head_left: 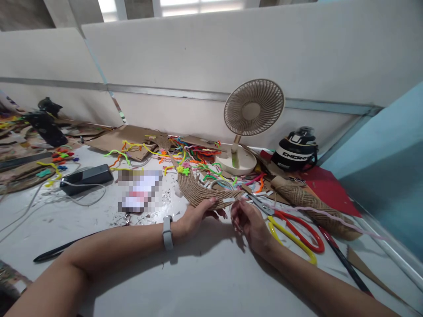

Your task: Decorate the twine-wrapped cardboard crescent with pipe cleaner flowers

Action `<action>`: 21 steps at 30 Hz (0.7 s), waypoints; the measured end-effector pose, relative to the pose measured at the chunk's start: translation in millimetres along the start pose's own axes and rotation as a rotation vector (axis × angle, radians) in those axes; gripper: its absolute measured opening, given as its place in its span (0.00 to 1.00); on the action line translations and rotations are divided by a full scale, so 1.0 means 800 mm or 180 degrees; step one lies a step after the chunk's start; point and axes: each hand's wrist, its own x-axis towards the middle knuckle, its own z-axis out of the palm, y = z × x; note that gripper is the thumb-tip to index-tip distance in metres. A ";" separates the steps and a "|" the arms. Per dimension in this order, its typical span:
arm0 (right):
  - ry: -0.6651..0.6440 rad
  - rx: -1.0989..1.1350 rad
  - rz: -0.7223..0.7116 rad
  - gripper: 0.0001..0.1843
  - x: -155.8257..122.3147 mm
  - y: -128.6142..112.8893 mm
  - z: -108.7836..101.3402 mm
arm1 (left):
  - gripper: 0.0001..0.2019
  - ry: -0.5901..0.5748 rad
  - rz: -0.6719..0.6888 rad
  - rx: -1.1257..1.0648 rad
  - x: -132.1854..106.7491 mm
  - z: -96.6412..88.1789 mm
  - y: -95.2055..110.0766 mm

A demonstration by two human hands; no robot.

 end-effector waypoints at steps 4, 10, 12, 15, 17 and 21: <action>0.0041 -0.1359 -0.0668 0.20 0.000 -0.019 -0.003 | 0.18 0.0180 0.0119 0.0099 0.003 0.000 -0.001; -0.0160 -0.3975 -0.2859 0.12 -0.004 -0.048 -0.008 | 0.22 -0.0049 0.0357 0.0461 -0.001 0.004 0.002; -0.0123 -0.4490 -0.3076 0.13 -0.006 -0.049 -0.007 | 0.21 -0.0134 0.0489 0.0637 -0.003 0.004 0.002; -0.0129 -0.4974 -0.3093 0.15 -0.007 -0.046 -0.006 | 0.18 -0.0228 0.0627 0.0866 -0.003 0.003 -0.004; -0.0149 -0.5076 -0.3053 0.14 -0.007 -0.044 -0.005 | 0.15 -0.0179 0.0602 0.0883 -0.002 0.001 -0.010; -0.0138 -0.5126 -0.3009 0.12 -0.007 -0.042 -0.005 | 0.11 -0.0059 0.0062 0.0440 -0.003 -0.005 -0.020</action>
